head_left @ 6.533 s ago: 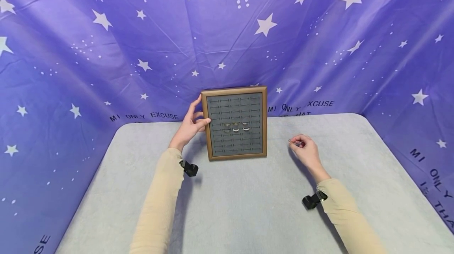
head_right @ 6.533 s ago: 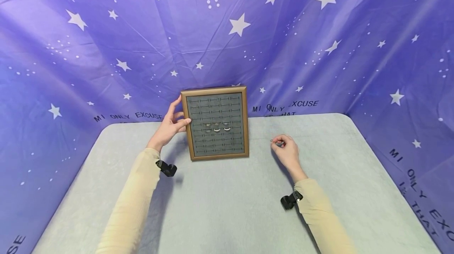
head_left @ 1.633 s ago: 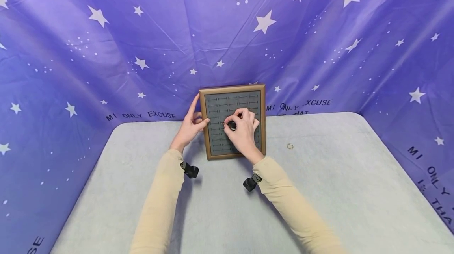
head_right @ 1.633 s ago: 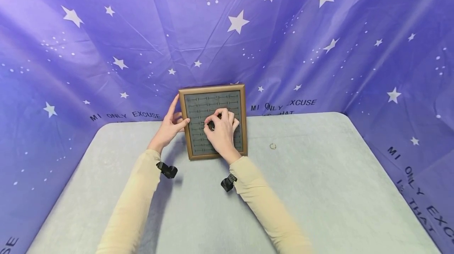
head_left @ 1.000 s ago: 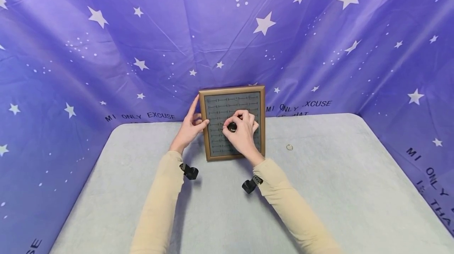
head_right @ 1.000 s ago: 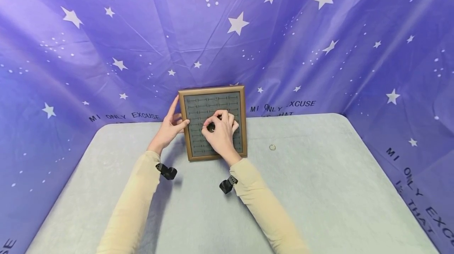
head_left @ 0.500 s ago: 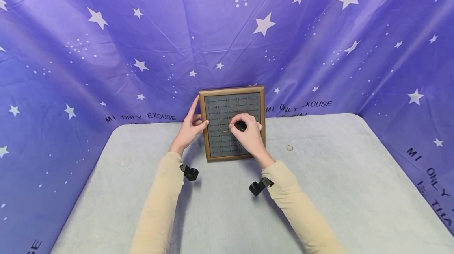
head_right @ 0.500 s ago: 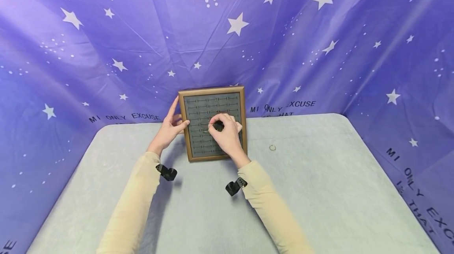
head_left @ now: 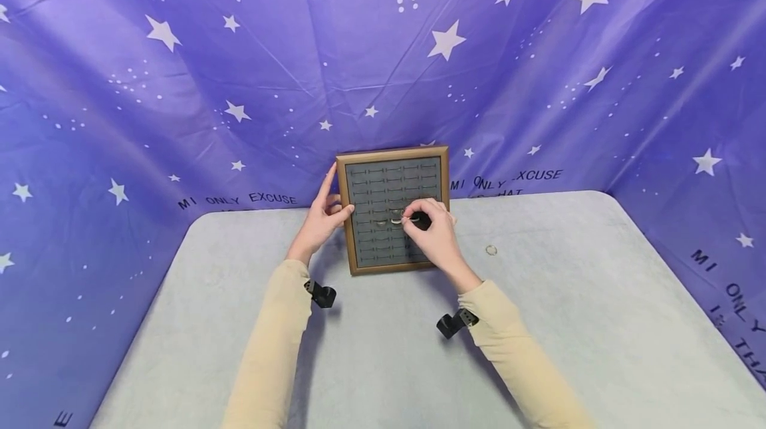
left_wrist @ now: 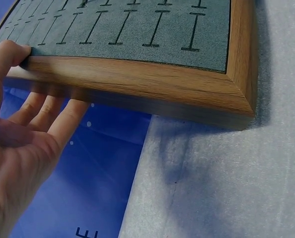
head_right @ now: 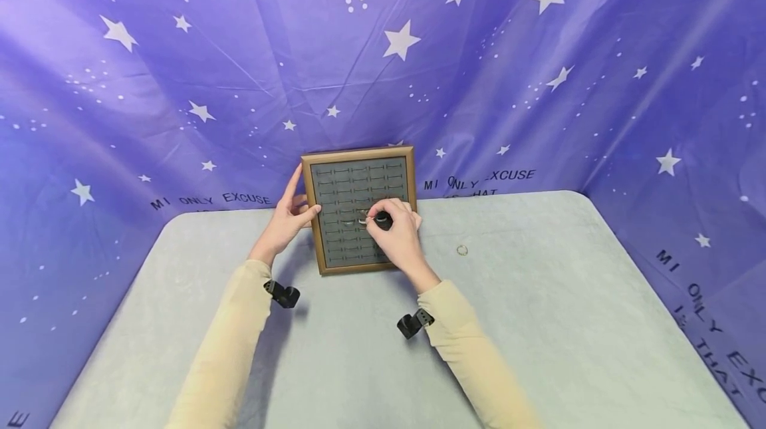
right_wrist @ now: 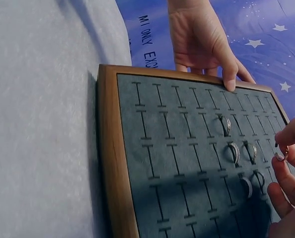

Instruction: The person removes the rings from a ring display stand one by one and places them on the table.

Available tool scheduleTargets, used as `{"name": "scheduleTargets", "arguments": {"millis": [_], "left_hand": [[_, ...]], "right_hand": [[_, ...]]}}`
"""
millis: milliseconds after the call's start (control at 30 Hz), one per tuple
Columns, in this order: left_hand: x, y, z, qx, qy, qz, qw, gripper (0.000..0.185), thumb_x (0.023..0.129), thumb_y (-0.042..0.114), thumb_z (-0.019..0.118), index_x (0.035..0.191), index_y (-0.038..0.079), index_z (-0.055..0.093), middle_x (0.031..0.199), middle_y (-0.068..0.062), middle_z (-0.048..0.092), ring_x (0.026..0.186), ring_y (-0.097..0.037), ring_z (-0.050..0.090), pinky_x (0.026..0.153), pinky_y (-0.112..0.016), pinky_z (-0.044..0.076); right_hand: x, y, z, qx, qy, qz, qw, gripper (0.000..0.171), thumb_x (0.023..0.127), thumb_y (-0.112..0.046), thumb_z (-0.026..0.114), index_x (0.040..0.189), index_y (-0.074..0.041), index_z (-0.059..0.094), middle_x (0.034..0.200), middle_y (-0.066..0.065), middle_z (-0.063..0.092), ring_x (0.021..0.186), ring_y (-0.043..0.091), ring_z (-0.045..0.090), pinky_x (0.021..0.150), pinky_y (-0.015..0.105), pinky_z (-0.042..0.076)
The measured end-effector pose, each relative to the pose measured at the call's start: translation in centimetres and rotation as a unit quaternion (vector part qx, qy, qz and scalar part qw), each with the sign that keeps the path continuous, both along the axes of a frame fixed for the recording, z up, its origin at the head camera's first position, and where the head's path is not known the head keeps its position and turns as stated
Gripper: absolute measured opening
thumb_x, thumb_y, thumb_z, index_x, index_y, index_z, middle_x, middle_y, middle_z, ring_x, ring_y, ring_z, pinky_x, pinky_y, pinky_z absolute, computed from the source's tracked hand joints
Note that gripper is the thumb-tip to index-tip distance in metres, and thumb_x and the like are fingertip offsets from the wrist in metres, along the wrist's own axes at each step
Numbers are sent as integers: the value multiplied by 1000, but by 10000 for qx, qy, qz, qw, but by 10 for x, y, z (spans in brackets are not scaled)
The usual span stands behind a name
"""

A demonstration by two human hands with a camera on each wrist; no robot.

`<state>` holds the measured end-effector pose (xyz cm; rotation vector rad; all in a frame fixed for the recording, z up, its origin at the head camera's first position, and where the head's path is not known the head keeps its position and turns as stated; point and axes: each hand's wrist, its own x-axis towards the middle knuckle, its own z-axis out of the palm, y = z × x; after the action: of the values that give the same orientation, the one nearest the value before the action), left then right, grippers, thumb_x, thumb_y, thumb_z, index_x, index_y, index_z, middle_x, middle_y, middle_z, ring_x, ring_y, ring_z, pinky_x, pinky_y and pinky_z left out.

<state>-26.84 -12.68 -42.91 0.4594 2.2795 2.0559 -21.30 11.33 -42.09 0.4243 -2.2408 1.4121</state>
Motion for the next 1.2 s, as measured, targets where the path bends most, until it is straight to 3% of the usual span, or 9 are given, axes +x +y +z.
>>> {"name": "scheduleTargets", "arguments": {"millis": [133, 300, 533, 733, 833, 1100, 1200], "left_hand": [[1, 0, 0, 34, -79, 14, 10000, 90, 92, 2, 64, 153, 46, 14, 120, -20, 50, 93, -23, 56, 64, -29, 51], [3, 0, 1, 90, -89, -1, 9999, 90, 92, 2, 64, 154, 43, 13, 122, -21, 47, 95, -24, 55, 66, -30, 52], [6, -1, -1, -8, 63, 155, 9999, 88, 92, 5, 65, 151, 50, 17, 123, -18, 45, 92, -22, 53, 67, -33, 51], [9, 0, -5, 16, -12, 117, 9999, 87, 93, 6, 65, 149, 54, 18, 125, -18, 45, 93, -22, 53, 67, -31, 52], [9, 1, -6, 6, 78, 150, 9999, 87, 93, 5, 64, 149, 54, 18, 119, -19, 49, 90, -22, 54, 66, -33, 51], [5, 2, -2, 63, 117, 52, 9999, 87, 93, 1, 63, 154, 43, 16, 108, -16, 51, 87, -20, 54, 64, -31, 50], [12, 3, 10, 40, 82, 26, 10000, 87, 92, -1, 62, 156, 35, 14, 106, -15, 50, 85, -19, 53, 65, -32, 49]], "right_hand": [[2, 7, -3, 118, -78, 12, 9999, 8, 85, -19, 69, 82, -13, 66, 95, 2, 65, 97, 23, 51, 89, 53, 24], [5, 12, -4, 103, -85, 9, 9999, 6, 84, -15, 70, 81, -12, 66, 94, 3, 65, 98, 23, 50, 87, 52, 24], [7, 16, -11, 217, -178, -122, 9995, 5, 81, -13, 69, 82, -9, 67, 95, 4, 64, 96, 23, 50, 89, 51, 25], [13, 26, -17, 229, -270, -240, 9991, 4, 79, -10, 69, 82, -9, 66, 93, 4, 64, 101, 23, 51, 92, 52, 24], [16, 32, -18, 175, -273, -273, 9991, 5, 79, -8, 70, 82, -9, 66, 94, 5, 65, 101, 24, 50, 93, 52, 23], [17, 46, -25, 77, -367, -406, 9985, 5, 80, -7, 70, 84, -5, 67, 95, 8, 65, 100, 25, 50, 94, 51, 24], [17, 52, -28, 44, -374, -418, 9984, 5, 80, -6, 70, 84, -4, 67, 96, 9, 66, 100, 25, 49, 94, 49, 26]]}}
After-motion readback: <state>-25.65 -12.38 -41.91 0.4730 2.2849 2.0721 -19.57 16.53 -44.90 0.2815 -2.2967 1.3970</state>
